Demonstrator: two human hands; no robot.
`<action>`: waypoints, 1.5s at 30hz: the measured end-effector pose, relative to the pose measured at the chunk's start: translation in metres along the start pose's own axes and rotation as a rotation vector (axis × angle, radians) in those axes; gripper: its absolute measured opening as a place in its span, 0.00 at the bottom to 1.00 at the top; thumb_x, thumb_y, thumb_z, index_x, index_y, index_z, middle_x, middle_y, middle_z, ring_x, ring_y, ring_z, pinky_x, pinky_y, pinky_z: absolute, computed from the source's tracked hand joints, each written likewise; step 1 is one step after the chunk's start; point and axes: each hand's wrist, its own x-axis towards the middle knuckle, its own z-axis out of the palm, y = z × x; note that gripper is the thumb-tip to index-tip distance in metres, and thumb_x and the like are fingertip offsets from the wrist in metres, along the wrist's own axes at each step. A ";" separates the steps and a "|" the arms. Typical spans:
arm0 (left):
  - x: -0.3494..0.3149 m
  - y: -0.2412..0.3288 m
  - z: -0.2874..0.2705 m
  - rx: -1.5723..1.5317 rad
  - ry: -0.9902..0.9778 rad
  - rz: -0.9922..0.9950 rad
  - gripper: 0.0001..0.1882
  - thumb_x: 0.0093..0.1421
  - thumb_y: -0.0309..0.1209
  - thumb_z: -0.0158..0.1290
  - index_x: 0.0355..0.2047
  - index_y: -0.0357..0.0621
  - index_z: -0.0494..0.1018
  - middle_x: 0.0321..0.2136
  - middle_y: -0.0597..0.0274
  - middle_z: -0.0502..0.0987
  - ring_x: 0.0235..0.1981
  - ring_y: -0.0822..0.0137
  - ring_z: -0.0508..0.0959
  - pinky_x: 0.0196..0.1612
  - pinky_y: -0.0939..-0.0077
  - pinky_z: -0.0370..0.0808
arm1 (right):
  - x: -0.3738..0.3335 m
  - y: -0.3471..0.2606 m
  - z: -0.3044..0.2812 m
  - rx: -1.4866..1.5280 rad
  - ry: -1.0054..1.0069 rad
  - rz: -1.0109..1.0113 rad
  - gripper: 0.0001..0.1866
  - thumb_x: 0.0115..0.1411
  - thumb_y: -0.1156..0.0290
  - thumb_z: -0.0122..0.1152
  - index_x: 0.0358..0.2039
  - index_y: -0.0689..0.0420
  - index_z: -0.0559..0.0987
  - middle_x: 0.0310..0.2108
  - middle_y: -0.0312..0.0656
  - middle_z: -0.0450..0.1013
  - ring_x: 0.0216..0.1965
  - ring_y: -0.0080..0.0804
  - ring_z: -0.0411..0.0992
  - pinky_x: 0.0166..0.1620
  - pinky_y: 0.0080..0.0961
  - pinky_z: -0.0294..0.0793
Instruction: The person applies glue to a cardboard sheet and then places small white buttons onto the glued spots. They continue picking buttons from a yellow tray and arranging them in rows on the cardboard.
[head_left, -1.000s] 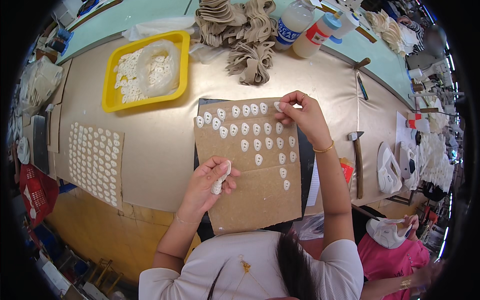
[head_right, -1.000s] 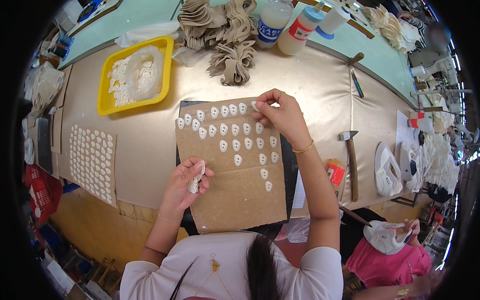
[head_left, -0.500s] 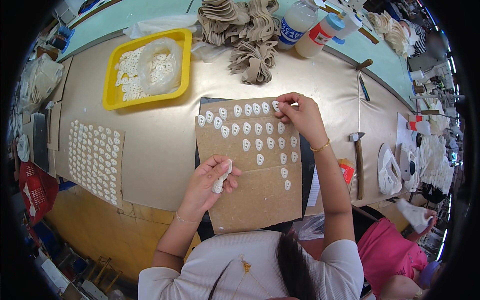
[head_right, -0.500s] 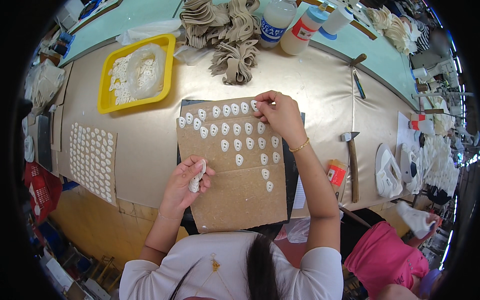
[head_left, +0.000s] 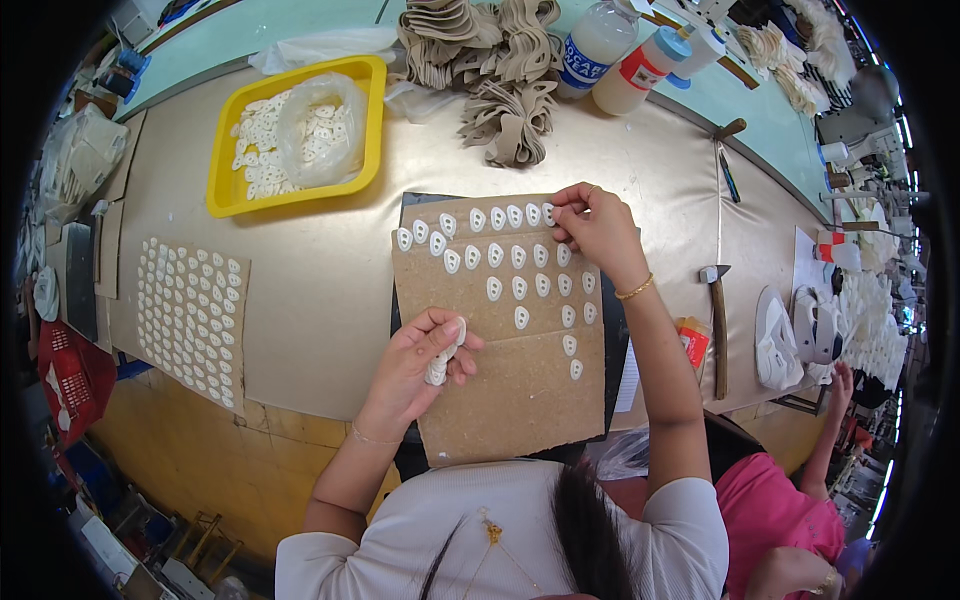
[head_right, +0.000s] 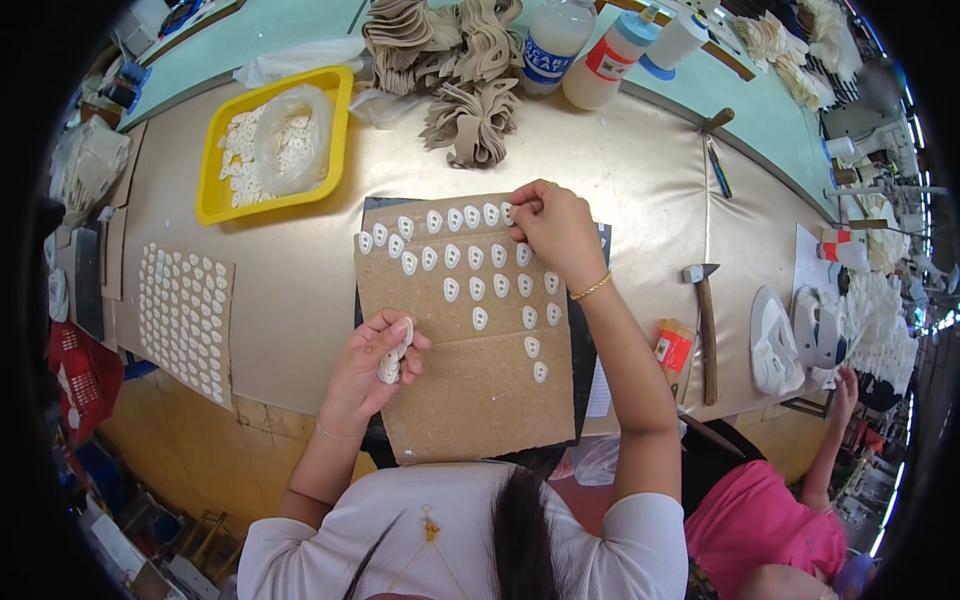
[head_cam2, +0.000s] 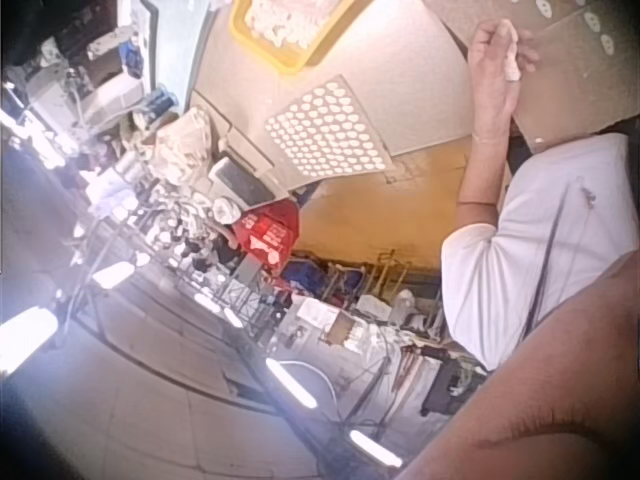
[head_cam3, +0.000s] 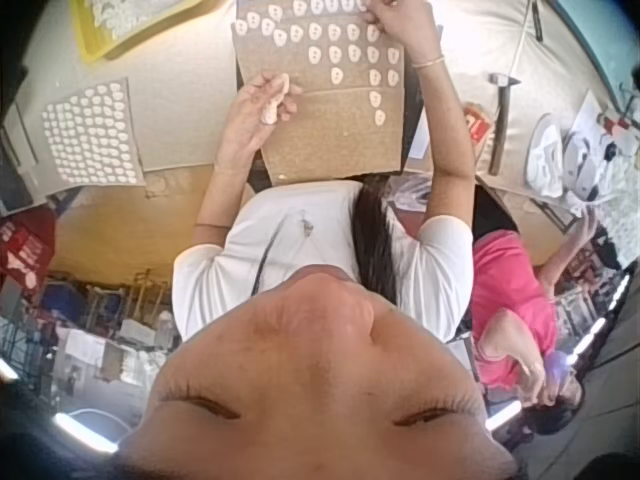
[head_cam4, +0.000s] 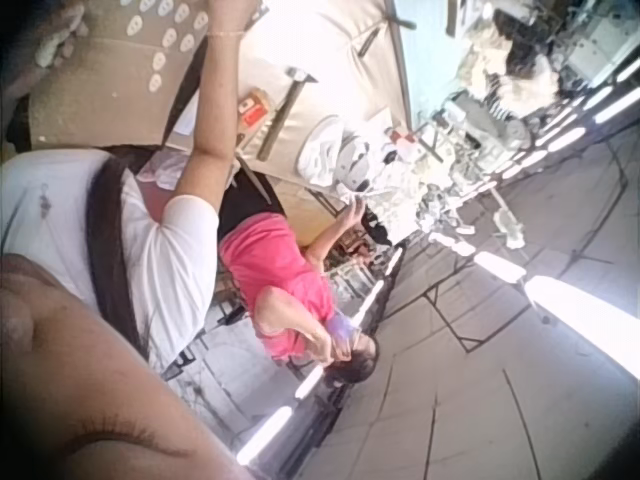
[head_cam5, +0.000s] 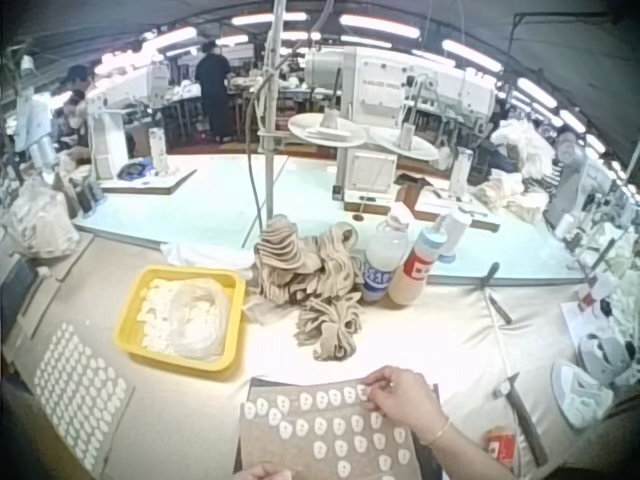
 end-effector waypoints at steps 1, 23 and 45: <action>0.000 0.000 0.000 -0.003 0.000 -0.002 0.08 0.63 0.32 0.50 0.38 0.40 0.68 0.31 0.52 0.77 0.24 0.68 0.78 0.25 0.80 0.75 | -0.001 -0.001 0.000 -0.051 0.005 -0.014 0.08 0.55 0.76 0.58 0.34 0.65 0.78 0.25 0.41 0.77 0.25 0.25 0.77 0.29 0.18 0.76; 0.005 -0.011 0.000 0.066 -0.055 0.000 0.10 0.63 0.35 0.51 0.30 0.41 0.68 0.19 0.60 0.73 0.11 0.75 0.67 0.12 0.85 0.61 | -0.079 -0.015 0.034 0.185 -0.630 -0.283 0.14 0.54 0.68 0.65 0.41 0.58 0.78 0.28 0.38 0.75 0.27 0.24 0.72 0.34 0.21 0.71; 0.002 -0.004 0.007 0.055 0.001 -0.019 0.12 0.65 0.30 0.47 0.46 0.38 0.66 0.41 0.46 0.75 0.37 0.61 0.79 0.36 0.75 0.77 | 0.005 0.023 -0.013 0.036 0.068 -0.078 0.08 0.53 0.74 0.63 0.33 0.63 0.79 0.25 0.39 0.77 0.25 0.20 0.76 0.31 0.17 0.75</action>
